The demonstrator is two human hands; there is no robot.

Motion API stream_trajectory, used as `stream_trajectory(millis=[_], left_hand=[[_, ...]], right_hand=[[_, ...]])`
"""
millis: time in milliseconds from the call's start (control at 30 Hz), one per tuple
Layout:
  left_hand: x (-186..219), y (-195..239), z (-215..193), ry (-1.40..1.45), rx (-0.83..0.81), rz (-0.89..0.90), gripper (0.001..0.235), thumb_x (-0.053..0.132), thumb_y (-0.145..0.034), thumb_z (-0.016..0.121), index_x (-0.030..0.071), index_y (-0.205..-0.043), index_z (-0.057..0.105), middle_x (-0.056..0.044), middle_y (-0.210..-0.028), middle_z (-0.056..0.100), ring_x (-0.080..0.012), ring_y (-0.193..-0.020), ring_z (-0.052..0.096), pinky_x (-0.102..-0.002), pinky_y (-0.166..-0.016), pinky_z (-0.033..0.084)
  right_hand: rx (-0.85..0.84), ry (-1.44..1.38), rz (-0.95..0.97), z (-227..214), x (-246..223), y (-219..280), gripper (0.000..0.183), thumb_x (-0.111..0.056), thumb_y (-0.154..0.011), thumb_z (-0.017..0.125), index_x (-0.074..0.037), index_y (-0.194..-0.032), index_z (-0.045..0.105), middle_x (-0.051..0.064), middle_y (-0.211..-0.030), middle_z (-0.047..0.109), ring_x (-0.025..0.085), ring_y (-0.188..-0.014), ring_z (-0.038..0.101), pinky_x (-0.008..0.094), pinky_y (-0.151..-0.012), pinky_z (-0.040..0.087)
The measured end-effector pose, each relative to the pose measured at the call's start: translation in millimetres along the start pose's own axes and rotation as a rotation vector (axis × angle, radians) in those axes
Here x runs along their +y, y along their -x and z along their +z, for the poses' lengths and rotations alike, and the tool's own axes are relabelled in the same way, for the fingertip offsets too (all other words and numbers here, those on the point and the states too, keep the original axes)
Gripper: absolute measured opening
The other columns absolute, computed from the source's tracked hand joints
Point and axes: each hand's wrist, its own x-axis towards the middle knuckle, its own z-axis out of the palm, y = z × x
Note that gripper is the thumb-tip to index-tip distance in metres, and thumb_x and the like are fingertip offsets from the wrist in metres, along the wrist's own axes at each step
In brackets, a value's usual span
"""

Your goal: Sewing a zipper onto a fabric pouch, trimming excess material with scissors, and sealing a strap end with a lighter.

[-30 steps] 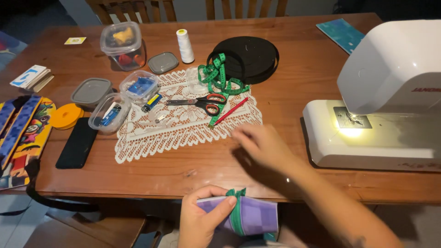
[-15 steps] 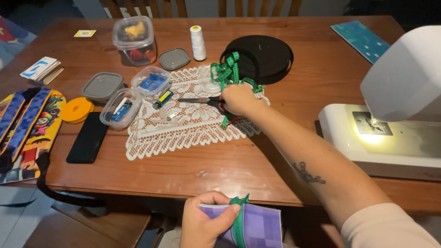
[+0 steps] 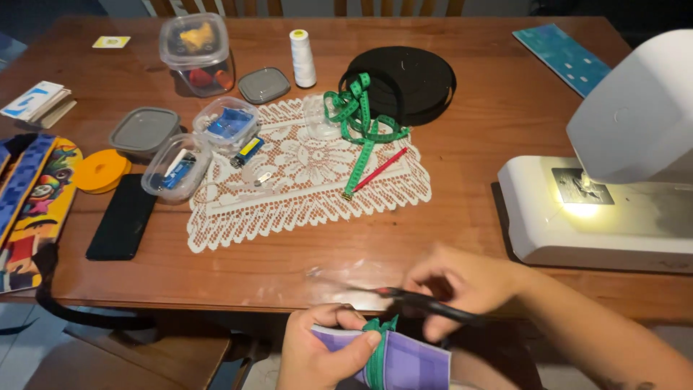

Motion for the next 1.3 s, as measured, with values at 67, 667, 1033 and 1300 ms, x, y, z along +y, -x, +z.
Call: stream_trajectory(millis=[67,667,1033,1300], left_hand=[[-2,1,5,0.011,-0.003,-0.006,0.02,0.01,-0.064,0.095,0.005,-0.065,0.075,-0.002,-0.065,0.075,-0.0077,-0.057,0.062,-0.025,-0.051,0.049],[16,5,29,-0.122,-0.103,-0.101,0.023,0.006,-0.071,0.094,0.006,-0.06,0.074,0.004,-0.055,0.064,-0.0031,-0.056,0.05,-0.024,-0.049,0.039],[16,15,21,-0.119,-0.053,-0.052,0.015,0.003,-0.064,0.088,0.007,-0.06,0.073,0.004,-0.056,0.067,-0.003,-0.053,0.051,-0.024,-0.047,0.041],[20,33,9,-0.113,-0.029,-0.055,0.029,0.0,-0.064,0.089,0.009,-0.054,0.064,0.0,-0.056,0.069,-0.0044,-0.055,0.055,-0.024,-0.049,0.044]], right_hand=[[-0.079,0.017,-0.009,-1,0,13,0.058,-0.064,-0.079,0.073,-0.008,-0.094,0.07,0.002,-0.076,0.062,0.012,-0.062,0.053,0.027,-0.052,0.039],[-0.131,0.48,0.006,-6,-20,60,0.061,-0.073,-0.088,0.06,-0.013,-0.084,0.055,0.006,-0.079,0.066,0.031,-0.06,0.064,0.04,-0.052,0.045],[-0.091,0.651,0.02,4,-16,62,0.032,-0.047,-0.082,0.066,-0.016,-0.084,0.058,0.005,-0.066,0.067,0.036,-0.057,0.064,0.046,-0.052,0.046],[-0.095,0.638,-0.045,12,-11,47,0.015,-0.03,-0.077,0.064,-0.017,-0.075,0.057,0.006,-0.068,0.065,0.036,-0.051,0.06,0.046,-0.048,0.042]])
